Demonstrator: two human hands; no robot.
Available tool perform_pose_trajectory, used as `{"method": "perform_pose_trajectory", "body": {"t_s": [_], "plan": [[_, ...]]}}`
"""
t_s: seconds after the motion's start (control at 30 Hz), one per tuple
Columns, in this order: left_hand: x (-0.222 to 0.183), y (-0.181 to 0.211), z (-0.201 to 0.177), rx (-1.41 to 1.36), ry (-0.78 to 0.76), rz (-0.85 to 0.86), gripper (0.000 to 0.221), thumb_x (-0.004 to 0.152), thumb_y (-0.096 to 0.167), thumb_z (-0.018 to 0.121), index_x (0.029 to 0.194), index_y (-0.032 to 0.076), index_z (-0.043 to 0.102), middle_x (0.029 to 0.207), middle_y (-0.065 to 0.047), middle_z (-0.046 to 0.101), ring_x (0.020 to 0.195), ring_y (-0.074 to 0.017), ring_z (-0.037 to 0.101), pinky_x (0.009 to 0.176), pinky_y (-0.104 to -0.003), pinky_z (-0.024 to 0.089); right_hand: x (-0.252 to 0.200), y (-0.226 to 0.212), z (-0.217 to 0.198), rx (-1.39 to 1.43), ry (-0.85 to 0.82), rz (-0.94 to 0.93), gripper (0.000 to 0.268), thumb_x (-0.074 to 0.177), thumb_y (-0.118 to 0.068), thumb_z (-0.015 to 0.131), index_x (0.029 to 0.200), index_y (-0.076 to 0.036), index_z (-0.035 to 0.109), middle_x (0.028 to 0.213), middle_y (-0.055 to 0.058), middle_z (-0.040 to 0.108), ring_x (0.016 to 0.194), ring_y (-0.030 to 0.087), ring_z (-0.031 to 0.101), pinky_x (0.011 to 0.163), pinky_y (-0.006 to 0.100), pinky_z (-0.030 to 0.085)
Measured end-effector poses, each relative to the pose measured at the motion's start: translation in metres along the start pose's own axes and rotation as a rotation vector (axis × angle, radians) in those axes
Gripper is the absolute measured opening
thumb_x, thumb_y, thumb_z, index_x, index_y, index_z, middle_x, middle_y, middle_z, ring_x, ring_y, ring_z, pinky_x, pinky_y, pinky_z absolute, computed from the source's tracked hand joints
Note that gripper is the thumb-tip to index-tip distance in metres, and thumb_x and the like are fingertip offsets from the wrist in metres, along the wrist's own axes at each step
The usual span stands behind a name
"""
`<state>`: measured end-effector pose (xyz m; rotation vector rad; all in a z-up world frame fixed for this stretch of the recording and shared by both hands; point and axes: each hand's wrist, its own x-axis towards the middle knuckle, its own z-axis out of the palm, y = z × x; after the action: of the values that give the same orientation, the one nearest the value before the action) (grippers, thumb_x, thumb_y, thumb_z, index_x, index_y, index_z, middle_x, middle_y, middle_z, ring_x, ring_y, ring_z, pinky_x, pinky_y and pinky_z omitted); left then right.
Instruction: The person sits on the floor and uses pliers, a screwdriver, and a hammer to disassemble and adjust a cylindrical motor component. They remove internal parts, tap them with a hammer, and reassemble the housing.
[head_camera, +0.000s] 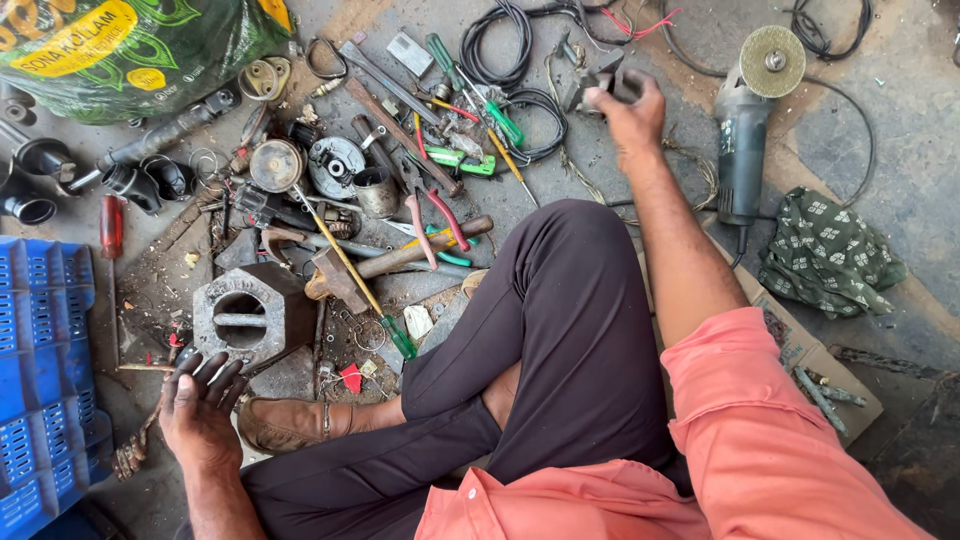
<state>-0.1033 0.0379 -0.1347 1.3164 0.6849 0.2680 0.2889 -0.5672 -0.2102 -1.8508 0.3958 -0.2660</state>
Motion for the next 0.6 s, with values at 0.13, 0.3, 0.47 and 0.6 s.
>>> {"method": "perform_pose_trajectory", "body": {"t_s": [0.13, 0.3, 0.47, 0.6], "plan": [[-0.001, -0.001, -0.001, 0.0, 0.005, 0.002, 0.053, 0.109, 0.036, 0.057, 0.146, -0.002, 0.046, 0.13, -0.022, 0.064, 0.118, -0.0356, 0.067, 0.094, -0.044, 0.056, 0.004, 0.006, -0.004, 0.557, -0.089, 0.343, 0.042, 0.083, -0.019, 0.086, 0.114, -0.001, 0.063, 0.106, 0.012, 0.072, 0.095, 0.026, 0.069, 0.085, 0.041, 0.059], [0.001, -0.001, 0.001, -0.007, 0.004, 0.003, 0.053, 0.109, 0.035, 0.057, 0.145, -0.002, 0.047, 0.131, -0.022, 0.064, 0.118, -0.0357, 0.067, 0.094, -0.044, 0.056, -0.001, -0.007, -0.006, 0.637, -0.187, 0.44, 0.041, 0.088, -0.034, 0.081, 0.115, -0.004, 0.07, 0.103, 0.008, 0.074, 0.092, 0.021, 0.07, 0.076, 0.036, 0.055], [-0.001, 0.001, 0.001, -0.023, -0.001, 0.019, 0.053, 0.109, 0.035, 0.057, 0.145, -0.002, 0.047, 0.13, -0.022, 0.064, 0.118, -0.0354, 0.067, 0.094, -0.044, 0.056, -0.031, -0.059, -0.015, 0.749, -0.465, 0.368, 0.045, 0.101, -0.045, 0.063, 0.124, -0.007, 0.067, 0.107, 0.011, 0.075, 0.095, 0.025, 0.073, 0.078, 0.038, 0.058], [-0.002, 0.003, 0.002, -0.034, 0.001, 0.038, 0.051, 0.109, 0.033, 0.056, 0.146, -0.001, 0.048, 0.13, -0.023, 0.065, 0.116, -0.0358, 0.067, 0.091, -0.044, 0.055, -0.072, -0.117, -0.031, 0.925, -0.692, 0.298, 0.053, 0.108, -0.048, 0.051, 0.135, -0.004, 0.061, 0.114, 0.017, 0.073, 0.095, 0.031, 0.074, 0.078, 0.041, 0.059]]}}
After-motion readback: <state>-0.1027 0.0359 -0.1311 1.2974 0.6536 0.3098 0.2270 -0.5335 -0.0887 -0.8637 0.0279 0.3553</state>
